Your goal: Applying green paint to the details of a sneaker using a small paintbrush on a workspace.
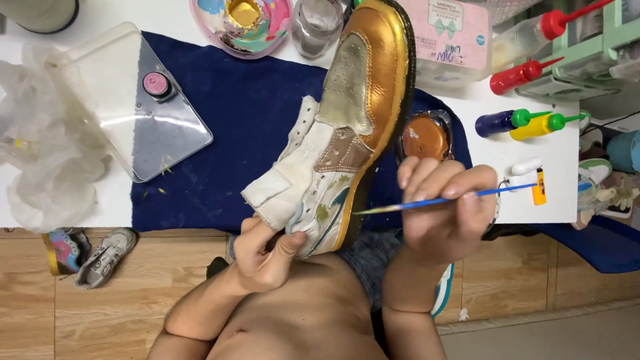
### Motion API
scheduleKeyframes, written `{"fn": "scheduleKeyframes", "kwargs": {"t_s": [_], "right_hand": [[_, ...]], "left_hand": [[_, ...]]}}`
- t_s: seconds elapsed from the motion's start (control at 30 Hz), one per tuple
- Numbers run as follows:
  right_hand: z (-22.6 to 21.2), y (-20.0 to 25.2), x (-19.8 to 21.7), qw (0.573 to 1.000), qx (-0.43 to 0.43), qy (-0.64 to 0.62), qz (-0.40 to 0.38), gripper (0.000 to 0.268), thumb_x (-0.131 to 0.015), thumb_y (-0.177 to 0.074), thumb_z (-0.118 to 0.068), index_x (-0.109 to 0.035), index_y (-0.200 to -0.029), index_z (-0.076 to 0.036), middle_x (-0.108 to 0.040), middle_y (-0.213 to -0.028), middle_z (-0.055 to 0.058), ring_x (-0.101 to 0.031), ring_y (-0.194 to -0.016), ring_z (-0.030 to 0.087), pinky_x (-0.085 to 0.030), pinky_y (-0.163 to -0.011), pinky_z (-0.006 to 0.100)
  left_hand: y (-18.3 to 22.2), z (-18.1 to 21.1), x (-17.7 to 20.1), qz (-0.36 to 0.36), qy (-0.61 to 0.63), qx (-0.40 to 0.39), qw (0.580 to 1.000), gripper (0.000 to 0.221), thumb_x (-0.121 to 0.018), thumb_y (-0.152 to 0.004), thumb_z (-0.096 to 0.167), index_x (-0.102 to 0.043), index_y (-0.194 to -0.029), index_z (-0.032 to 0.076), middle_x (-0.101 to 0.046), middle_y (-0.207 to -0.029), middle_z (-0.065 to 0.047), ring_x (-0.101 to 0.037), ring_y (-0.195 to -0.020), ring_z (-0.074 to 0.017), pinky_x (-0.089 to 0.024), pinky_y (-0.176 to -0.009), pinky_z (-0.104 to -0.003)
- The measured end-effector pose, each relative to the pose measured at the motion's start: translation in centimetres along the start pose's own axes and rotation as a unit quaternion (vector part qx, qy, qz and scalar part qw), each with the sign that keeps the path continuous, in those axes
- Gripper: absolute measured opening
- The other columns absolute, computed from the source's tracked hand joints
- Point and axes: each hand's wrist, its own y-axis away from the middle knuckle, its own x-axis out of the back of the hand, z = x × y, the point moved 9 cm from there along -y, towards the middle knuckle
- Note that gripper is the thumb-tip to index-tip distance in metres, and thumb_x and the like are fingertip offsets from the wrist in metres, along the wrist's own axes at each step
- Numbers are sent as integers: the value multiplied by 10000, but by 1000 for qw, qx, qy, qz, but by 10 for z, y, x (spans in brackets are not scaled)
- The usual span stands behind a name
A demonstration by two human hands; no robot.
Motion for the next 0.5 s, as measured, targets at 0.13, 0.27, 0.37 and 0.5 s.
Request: {"fn": "scheduleKeyframes", "kwargs": {"t_s": [0.13,0.27,0.37,0.5], "right_hand": [[2,-3,-13,998,28,23,-58,148,-418,-1006,-207,-444,-881,-132,-525,-637,126,-490,-503,246,-430,-649,404],[2,-6,-17,996,36,44,-71,138,-434,-994,-170,-448,-868,-113,-532,-621,136,-492,-481,233,-420,-597,379],[4,-7,-21,996,35,54,-64,136,-439,-982,-158,-454,-856,-108,-534,-601,138,-487,-467,220,-420,-572,360],[4,-5,-25,997,31,45,-59,140,-439,-992,-150,-452,-864,-96,-530,-605,147,-485,-470,226,-410,-559,361]], "left_hand": [[16,-14,-1,-4,23,0,1000,172,-729,-882,38,-730,-949,-120,-618,-617,-73,-466,-632,-66,-547,-666,-272],[13,-14,-4,-10,31,-3,999,264,-740,-871,35,-723,-1054,-155,-665,-652,-111,-582,-648,-82,-551,-730,-279],[13,-14,-7,-7,41,-3,999,288,-737,-862,23,-723,-1079,-165,-685,-648,-105,-601,-653,-85,-557,-718,-287],[23,-22,-4,-8,42,-5,999,295,-746,-860,27,-712,-1089,-156,-707,-669,-138,-638,-677,-103,-560,-727,-296]]}}
